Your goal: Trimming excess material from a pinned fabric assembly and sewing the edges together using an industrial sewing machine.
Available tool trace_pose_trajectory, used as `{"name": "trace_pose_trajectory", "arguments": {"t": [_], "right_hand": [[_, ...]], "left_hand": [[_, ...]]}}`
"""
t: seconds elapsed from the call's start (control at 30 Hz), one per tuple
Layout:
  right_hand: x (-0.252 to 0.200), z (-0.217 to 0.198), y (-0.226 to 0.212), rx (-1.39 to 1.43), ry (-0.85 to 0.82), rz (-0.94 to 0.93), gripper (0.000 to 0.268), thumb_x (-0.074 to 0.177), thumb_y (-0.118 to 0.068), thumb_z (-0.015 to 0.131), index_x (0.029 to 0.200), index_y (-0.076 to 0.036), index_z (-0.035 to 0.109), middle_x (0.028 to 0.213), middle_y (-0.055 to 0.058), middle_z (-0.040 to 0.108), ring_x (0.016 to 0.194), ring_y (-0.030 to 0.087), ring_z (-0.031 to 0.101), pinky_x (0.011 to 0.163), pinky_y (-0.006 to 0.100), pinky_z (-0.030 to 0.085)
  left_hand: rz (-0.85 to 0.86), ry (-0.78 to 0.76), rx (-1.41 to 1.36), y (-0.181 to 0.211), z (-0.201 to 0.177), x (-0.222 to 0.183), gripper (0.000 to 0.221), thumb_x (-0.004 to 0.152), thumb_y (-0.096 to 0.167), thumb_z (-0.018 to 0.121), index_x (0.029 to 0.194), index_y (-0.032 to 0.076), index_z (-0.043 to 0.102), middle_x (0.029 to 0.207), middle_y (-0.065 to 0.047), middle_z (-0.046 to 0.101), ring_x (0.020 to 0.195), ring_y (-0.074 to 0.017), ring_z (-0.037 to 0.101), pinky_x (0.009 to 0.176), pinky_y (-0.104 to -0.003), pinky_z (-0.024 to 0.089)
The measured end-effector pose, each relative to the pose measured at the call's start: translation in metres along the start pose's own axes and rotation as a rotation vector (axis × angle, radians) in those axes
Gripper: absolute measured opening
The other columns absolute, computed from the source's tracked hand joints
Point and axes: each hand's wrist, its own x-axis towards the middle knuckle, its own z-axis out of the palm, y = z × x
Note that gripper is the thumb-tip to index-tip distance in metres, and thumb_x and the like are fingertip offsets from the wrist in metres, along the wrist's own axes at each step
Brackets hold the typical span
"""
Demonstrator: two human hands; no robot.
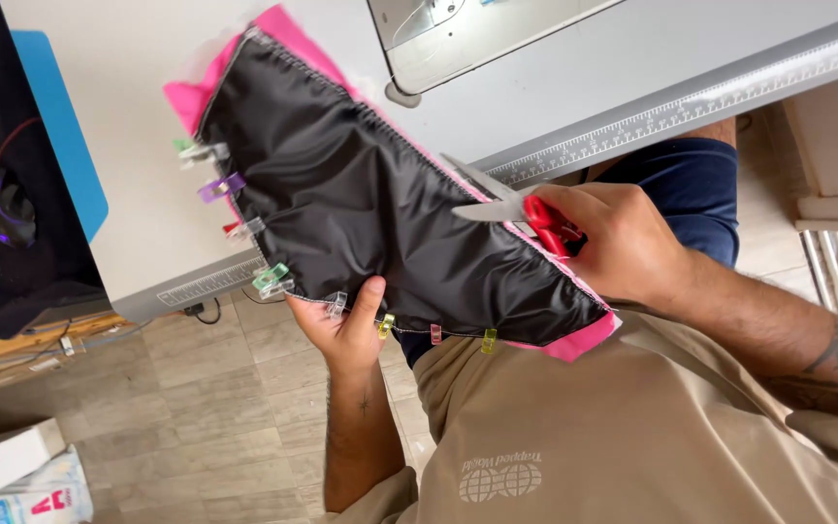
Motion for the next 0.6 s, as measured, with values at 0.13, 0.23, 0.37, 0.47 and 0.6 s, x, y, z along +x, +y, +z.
{"name": "trace_pose_trajectory", "arguments": {"t": [0.13,0.23,0.37,0.47,0.6], "right_hand": [[0.013,-0.007,-0.013,-0.008,0.011,-0.043,0.020,0.092,-0.010,0.074,0.102,0.007,0.071,0.064,0.018,0.057,0.058,0.039,0.065,0.055,0.041,0.054],[0.009,-0.009,-0.006,-0.034,0.002,-0.082,0.021,0.092,-0.011,0.074,0.102,0.007,0.070,0.066,0.018,0.058,0.059,0.041,0.065,0.056,0.042,0.054],[-0.002,-0.013,0.007,-0.032,-0.083,-0.050,0.026,0.086,-0.012,0.077,0.103,0.006,0.072,0.067,0.018,0.059,0.061,0.042,0.066,0.055,0.044,0.053],[-0.005,-0.014,0.010,0.001,-0.106,-0.043,0.026,0.084,-0.011,0.078,0.102,0.007,0.071,0.066,0.019,0.059,0.061,0.042,0.066,0.054,0.043,0.053],[-0.001,-0.013,0.008,-0.003,-0.105,-0.059,0.025,0.085,-0.007,0.075,0.104,0.008,0.070,0.068,0.020,0.059,0.063,0.042,0.067,0.056,0.043,0.054]], "left_hand": [[0.031,0.025,0.043,-0.001,-0.005,-0.003,0.081,0.081,-0.014,0.074,0.148,-0.005,0.031,0.139,-0.024,0.056,0.133,-0.0320,0.055,0.114,-0.056,0.047],[0.061,0.048,0.079,0.005,0.002,0.002,0.084,0.082,-0.012,0.075,0.151,-0.003,0.029,0.142,-0.022,0.054,0.136,-0.0285,0.052,0.117,-0.053,0.044],[0.130,0.092,0.128,0.006,0.000,0.002,0.078,0.085,-0.011,0.075,0.149,-0.004,0.031,0.140,-0.021,0.055,0.135,-0.0251,0.050,0.117,-0.049,0.044],[0.162,0.099,0.192,0.008,-0.004,-0.001,0.078,0.084,-0.011,0.076,0.148,-0.003,0.032,0.139,-0.021,0.055,0.135,-0.0244,0.050,0.117,-0.048,0.044],[0.193,0.103,0.254,0.006,0.001,-0.006,0.082,0.080,-0.015,0.077,0.147,-0.007,0.031,0.138,-0.026,0.054,0.134,-0.0294,0.051,0.116,-0.051,0.042]]}}
